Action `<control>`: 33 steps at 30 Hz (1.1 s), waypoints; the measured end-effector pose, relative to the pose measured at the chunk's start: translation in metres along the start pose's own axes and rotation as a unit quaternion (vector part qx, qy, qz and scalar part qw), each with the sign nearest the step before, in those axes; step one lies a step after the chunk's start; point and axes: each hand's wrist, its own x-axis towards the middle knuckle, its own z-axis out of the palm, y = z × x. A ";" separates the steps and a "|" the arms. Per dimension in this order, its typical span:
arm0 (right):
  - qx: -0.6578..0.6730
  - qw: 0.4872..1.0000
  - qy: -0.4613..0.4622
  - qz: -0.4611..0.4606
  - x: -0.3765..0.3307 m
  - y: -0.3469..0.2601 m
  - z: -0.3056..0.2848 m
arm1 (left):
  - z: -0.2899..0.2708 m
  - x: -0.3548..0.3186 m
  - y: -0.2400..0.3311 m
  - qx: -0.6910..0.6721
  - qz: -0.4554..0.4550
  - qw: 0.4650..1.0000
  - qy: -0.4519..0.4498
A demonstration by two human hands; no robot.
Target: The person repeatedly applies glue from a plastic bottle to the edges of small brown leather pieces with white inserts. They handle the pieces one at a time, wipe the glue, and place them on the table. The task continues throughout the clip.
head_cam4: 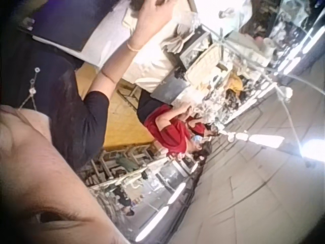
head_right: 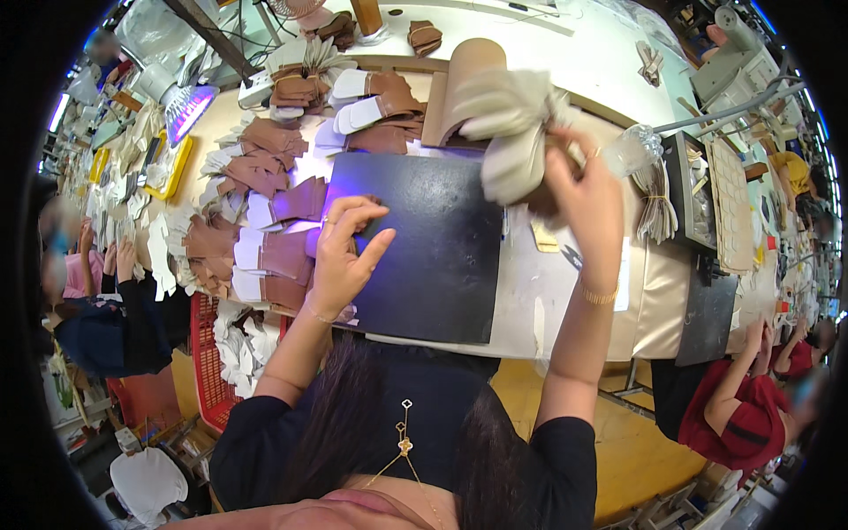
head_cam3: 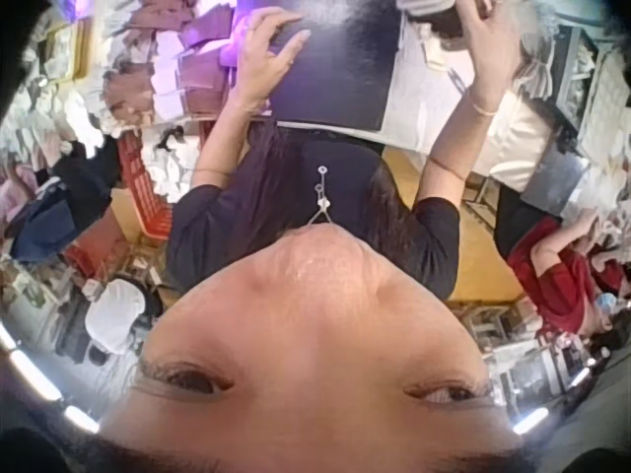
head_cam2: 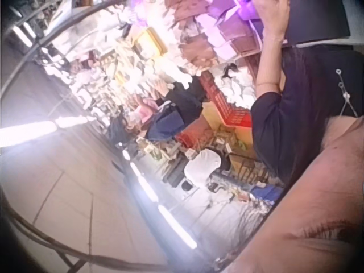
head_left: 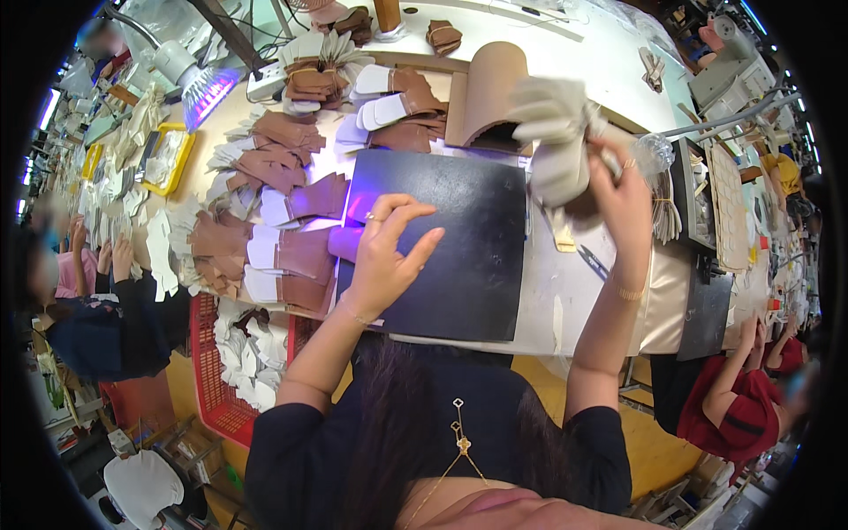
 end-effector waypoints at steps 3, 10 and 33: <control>-0.132 0.984 0.116 -0.025 0.088 0.001 0.000 | -0.010 -0.001 -0.002 -0.004 -0.029 1.000 0.001; -0.240 0.961 0.134 -0.008 0.259 0.085 0.070 | -0.045 0.012 -0.042 0.066 -0.044 0.997 0.023; -0.171 0.939 0.095 -0.282 0.125 0.028 0.169 | -0.130 0.264 -0.293 0.348 -0.368 0.859 0.075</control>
